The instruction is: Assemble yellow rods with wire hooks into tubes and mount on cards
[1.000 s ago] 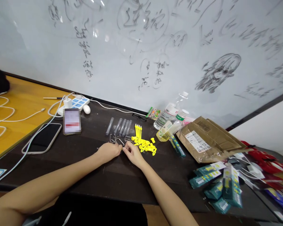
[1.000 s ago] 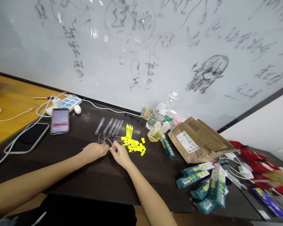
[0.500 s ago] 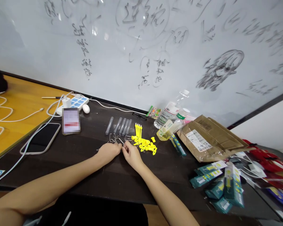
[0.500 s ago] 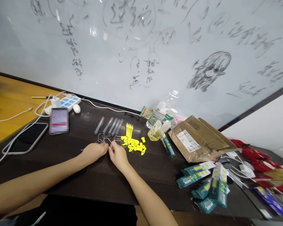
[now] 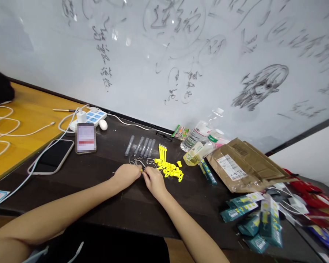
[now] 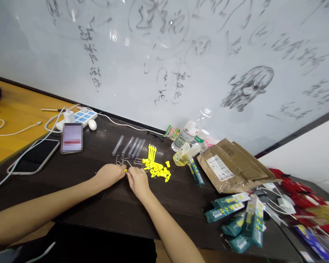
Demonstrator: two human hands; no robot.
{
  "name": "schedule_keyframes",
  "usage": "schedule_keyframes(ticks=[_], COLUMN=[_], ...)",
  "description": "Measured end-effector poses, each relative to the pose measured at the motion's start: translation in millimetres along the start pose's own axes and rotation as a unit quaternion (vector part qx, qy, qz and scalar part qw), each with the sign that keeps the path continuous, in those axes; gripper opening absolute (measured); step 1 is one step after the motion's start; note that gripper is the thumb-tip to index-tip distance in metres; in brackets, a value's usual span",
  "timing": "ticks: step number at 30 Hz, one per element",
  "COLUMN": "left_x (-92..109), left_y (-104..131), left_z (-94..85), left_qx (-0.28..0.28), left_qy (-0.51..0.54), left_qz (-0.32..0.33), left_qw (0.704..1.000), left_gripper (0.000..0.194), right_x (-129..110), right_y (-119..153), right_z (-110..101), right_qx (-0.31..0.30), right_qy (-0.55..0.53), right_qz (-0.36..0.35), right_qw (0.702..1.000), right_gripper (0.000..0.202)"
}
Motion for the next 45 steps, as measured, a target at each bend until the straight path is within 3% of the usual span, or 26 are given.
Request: schedule_keyframes(ticks=[6, 14, 17, 24, 32, 38, 45], left_x=[2.2, -5.2, -4.8, -5.2, 0.5, 0.4, 2.8], left_y=[3.8, -1.1, -1.7, -2.0, 0.3, 2.0, 2.8], left_z=[-8.7, 4.6, 7.7, 13.1, 15.3, 16.1, 13.8], left_qx=[0.039, 0.081, 0.085, 0.058, 0.048, 0.064, 0.039], left_qy=[-0.003, -0.012, -0.014, -0.021, -0.044, -0.043, -0.047], left_qz=[0.020, 0.058, 0.072, 0.092, 0.108, 0.127, 0.095], left_qw=[0.999, 0.995, 0.994, 0.994, 0.992, 0.989, 0.994], left_gripper=[0.017, 0.018, 0.016, 0.018, 0.020, 0.022, 0.019], right_x=[-1.3, 13.9, 17.9, 15.9, 8.2, 9.7, 12.2], right_y=[1.0, -1.2, -1.1, -3.9, -1.1, -1.4, -1.0], right_z=[-7.3, 1.9, 3.2, -7.9, -1.0, 1.4, 5.2], right_qx=[0.045, -0.028, -0.047, -0.044, -0.034, -0.037, -0.040], right_qy=[-0.017, -0.209, -0.258, -0.199, -0.192, -0.236, -0.248], right_qz=[-0.032, 0.104, 0.116, 0.068, 0.070, 0.132, 0.162], right_qw=[0.998, 0.972, 0.958, 0.977, 0.978, 0.962, 0.954], right_gripper=[0.026, 0.014, 0.013, 0.012, 0.017, 0.016, 0.015])
Point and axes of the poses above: each hand's wrist, its own y-axis away from the middle knuckle, its own z-axis out of the palm, x = y × z, the point moved 4 cm from there along -y, towards the middle knuckle, and after that the axes turned 5 degrees about x, right-handed, at the moved point
